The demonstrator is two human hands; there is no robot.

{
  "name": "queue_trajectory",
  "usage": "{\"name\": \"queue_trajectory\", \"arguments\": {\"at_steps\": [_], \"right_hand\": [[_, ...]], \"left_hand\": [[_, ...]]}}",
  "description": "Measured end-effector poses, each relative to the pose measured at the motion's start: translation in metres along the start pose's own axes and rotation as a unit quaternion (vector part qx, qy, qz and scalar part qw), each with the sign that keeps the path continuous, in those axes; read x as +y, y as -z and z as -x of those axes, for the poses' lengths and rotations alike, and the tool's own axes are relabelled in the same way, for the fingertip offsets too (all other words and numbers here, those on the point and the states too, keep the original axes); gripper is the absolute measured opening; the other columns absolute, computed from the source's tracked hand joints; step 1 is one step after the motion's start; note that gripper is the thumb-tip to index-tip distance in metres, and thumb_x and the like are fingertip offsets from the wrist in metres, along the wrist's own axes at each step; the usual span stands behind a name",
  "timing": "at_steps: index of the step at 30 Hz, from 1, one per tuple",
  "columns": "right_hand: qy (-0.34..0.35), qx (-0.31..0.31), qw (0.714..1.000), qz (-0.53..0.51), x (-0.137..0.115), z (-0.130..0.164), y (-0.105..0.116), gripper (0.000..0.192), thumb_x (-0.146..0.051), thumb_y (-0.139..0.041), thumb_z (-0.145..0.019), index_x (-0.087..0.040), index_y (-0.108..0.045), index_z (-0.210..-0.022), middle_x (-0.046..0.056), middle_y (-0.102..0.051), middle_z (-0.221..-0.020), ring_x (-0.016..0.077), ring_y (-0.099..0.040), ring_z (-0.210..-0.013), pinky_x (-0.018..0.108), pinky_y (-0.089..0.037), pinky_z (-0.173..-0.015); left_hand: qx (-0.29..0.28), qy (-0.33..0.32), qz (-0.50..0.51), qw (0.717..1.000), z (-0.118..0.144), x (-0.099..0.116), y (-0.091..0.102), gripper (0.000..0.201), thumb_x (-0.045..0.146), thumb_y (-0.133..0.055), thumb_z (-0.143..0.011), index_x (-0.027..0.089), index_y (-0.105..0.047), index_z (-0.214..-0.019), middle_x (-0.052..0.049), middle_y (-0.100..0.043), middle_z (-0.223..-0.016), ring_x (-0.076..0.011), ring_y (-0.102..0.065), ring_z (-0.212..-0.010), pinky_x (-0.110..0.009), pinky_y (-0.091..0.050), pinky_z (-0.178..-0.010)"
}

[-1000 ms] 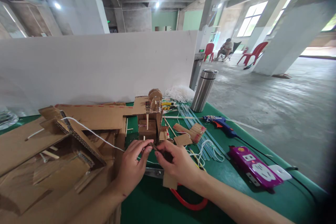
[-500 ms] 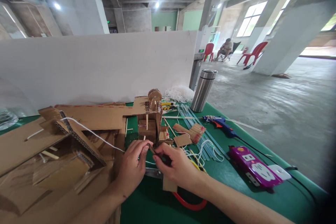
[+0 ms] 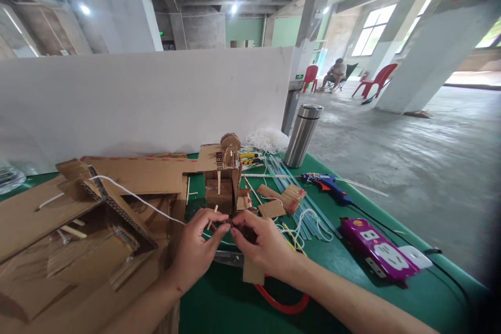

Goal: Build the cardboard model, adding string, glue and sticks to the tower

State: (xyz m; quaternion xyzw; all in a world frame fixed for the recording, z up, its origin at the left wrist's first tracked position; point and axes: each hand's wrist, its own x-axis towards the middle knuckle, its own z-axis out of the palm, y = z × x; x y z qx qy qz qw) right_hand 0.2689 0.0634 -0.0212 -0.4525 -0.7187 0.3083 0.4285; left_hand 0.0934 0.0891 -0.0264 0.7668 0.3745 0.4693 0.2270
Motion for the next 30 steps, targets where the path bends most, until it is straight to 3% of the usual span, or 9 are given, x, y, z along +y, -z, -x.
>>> {"name": "queue_trajectory", "arguments": {"at_steps": [5,14,22,27,30], "right_hand": [[0.021,-0.021,1.0,0.0,-0.0016,0.0013,0.0048,0.008,-0.02,-0.051,-0.086,-0.018,-0.059,-0.088,0.002,-0.067,-0.072,0.0127,-0.056,-0.06,0.023,-0.042,-0.055],[0.098,-0.027,0.994,0.031,-0.0047,0.0008,0.0079,0.028,-0.011,-0.048,-0.079,-0.016,-0.068,-0.097,0.006,-0.073,-0.079,0.0152,-0.065,-0.065,0.024,-0.048,-0.059],[0.086,-0.041,0.995,0.015,-0.0016,0.0009,0.0103,0.034,-0.011,-0.047,-0.085,-0.015,-0.07,-0.11,0.006,-0.074,-0.076,0.0138,-0.064,-0.059,0.023,-0.045,-0.054],[0.092,-0.028,0.995,-0.017,0.0012,-0.0014,0.0085,0.036,-0.01,-0.046,-0.085,-0.017,-0.074,-0.107,0.008,-0.077,-0.093,0.0188,-0.071,-0.081,0.026,-0.052,-0.068],[0.069,-0.033,0.997,-0.026,-0.0004,-0.0015,0.0067,0.031,-0.016,-0.049,-0.087,-0.016,-0.075,-0.104,0.008,-0.076,-0.089,0.0173,-0.068,-0.073,0.025,-0.049,-0.061]], "left_hand": [[0.0,0.015,0.041,0.999,0.0001,-0.0015,-0.001,0.007,0.026,-0.067,-0.085,0.02,-0.065,-0.083,-0.002,-0.068,-0.083,-0.017,-0.066,-0.078,-0.026,-0.055,-0.067],[-0.022,0.061,0.111,0.992,0.0034,-0.0033,-0.0058,0.021,0.023,-0.075,-0.075,0.019,-0.055,-0.067,0.002,-0.059,-0.07,-0.0142,-0.059,-0.066,-0.024,-0.047,-0.063],[-0.035,0.145,0.117,0.982,0.0022,-0.0011,-0.0048,0.015,0.024,-0.073,-0.073,0.02,-0.059,-0.075,0.004,-0.06,-0.073,-0.0138,-0.057,-0.069,-0.023,-0.045,-0.065],[-0.031,0.137,0.087,0.986,0.005,-0.0029,-0.0033,0.013,0.026,-0.071,-0.077,0.021,-0.059,-0.077,0.003,-0.061,-0.076,-0.0149,-0.057,-0.072,-0.024,-0.045,-0.068],[-0.021,0.12,0.073,0.99,0.0066,-0.0042,-0.0037,0.011,0.025,-0.068,-0.079,0.021,-0.059,-0.078,0.002,-0.061,-0.078,-0.0152,-0.058,-0.072,-0.025,-0.046,-0.068]]}}
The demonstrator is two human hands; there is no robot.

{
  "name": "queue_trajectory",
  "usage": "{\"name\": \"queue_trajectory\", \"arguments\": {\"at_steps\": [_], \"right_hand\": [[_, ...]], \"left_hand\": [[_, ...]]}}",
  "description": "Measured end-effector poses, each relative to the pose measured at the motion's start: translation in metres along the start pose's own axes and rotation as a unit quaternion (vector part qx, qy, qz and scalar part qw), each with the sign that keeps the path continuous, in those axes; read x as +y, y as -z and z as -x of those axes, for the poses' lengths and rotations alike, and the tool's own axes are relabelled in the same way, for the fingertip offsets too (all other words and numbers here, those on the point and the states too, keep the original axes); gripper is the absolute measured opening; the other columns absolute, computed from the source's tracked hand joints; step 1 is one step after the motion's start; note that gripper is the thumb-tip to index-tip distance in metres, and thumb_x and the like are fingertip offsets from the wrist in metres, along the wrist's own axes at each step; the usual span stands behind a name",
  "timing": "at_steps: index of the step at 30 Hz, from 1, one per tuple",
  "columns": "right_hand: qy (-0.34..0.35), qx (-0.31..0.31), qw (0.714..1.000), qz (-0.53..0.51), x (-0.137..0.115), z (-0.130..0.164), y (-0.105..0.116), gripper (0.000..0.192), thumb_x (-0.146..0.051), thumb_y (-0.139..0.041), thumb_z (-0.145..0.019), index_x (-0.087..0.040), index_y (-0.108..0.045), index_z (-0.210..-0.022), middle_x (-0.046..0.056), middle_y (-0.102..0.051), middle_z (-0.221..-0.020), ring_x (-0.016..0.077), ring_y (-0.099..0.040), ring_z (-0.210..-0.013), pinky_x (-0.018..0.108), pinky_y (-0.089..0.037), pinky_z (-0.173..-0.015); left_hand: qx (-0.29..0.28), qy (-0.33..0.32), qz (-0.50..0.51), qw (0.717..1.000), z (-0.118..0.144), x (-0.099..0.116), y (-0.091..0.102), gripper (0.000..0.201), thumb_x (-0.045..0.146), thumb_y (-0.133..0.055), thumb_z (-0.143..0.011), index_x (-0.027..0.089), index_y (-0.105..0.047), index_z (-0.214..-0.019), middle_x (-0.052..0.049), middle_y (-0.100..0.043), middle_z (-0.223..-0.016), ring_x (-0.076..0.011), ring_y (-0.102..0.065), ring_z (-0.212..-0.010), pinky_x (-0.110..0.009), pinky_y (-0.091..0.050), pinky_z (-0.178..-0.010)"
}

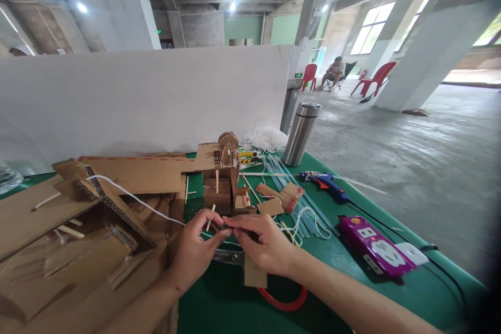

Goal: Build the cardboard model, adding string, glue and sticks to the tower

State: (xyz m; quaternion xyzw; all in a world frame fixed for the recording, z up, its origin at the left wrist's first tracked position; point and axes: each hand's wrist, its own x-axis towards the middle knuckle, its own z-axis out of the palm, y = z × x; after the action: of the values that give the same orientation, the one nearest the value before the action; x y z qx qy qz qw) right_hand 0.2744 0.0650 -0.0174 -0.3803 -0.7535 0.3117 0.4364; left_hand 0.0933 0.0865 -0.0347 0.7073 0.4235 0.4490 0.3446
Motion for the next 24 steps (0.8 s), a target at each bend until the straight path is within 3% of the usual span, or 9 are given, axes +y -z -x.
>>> {"name": "queue_trajectory", "arguments": {"at_steps": [4,8,12,17,24], "right_hand": [[-0.085,-0.007,0.996,0.001,-0.003,0.0,-0.004,0.026,-0.029,-0.058,-0.088,-0.015,-0.073,-0.102,0.002,-0.069,-0.07,0.0104,-0.049,-0.051,0.023,-0.034,-0.045],[-0.127,0.018,0.992,-0.021,-0.003,-0.001,-0.006,0.021,-0.033,-0.063,-0.085,-0.016,-0.071,-0.095,0.002,-0.069,-0.076,0.011,-0.051,-0.058,0.022,-0.036,-0.051],[-0.127,0.014,0.992,-0.014,-0.004,-0.003,-0.001,0.016,-0.032,-0.066,-0.083,-0.017,-0.07,-0.086,0.0,-0.066,-0.071,0.0111,-0.05,-0.06,0.022,-0.035,-0.052],[-0.112,-0.022,0.993,-0.026,-0.007,-0.006,0.007,0.016,-0.028,-0.061,-0.084,-0.016,-0.067,-0.075,-0.002,-0.058,-0.062,0.0102,-0.045,-0.057,0.023,-0.032,-0.052],[-0.119,-0.008,0.991,-0.06,0.0,-0.007,0.006,0.022,-0.034,-0.056,-0.088,-0.017,-0.066,-0.08,0.001,-0.062,-0.07,0.0133,-0.051,-0.064,0.024,-0.038,-0.057]], "left_hand": [[0.011,-0.035,-0.021,0.999,0.0,0.001,0.0,0.007,0.021,-0.064,-0.079,0.021,-0.058,-0.078,0.001,-0.061,-0.079,-0.0155,-0.06,-0.071,-0.026,-0.047,-0.068],[0.024,-0.074,-0.063,0.995,-0.002,0.004,0.0,0.008,0.014,-0.063,-0.077,0.021,-0.059,-0.076,0.002,-0.061,-0.076,-0.0149,-0.06,-0.069,-0.025,-0.047,-0.066],[0.026,-0.105,-0.082,0.991,-0.003,0.005,0.001,0.008,0.016,-0.064,-0.079,0.021,-0.059,-0.076,0.002,-0.061,-0.074,-0.0148,-0.059,-0.069,-0.024,-0.047,-0.065],[-0.011,-0.104,-0.096,0.99,-0.002,0.006,0.0,0.008,0.019,-0.065,-0.082,0.021,-0.059,-0.077,0.002,-0.061,-0.075,-0.0147,-0.059,-0.07,-0.024,-0.047,-0.065],[-0.016,-0.116,-0.086,0.989,0.0,0.008,0.0,0.014,0.022,-0.067,-0.084,0.024,-0.059,-0.096,0.001,-0.06,-0.088,-0.0144,-0.059,-0.074,-0.026,-0.05,-0.069]]}}
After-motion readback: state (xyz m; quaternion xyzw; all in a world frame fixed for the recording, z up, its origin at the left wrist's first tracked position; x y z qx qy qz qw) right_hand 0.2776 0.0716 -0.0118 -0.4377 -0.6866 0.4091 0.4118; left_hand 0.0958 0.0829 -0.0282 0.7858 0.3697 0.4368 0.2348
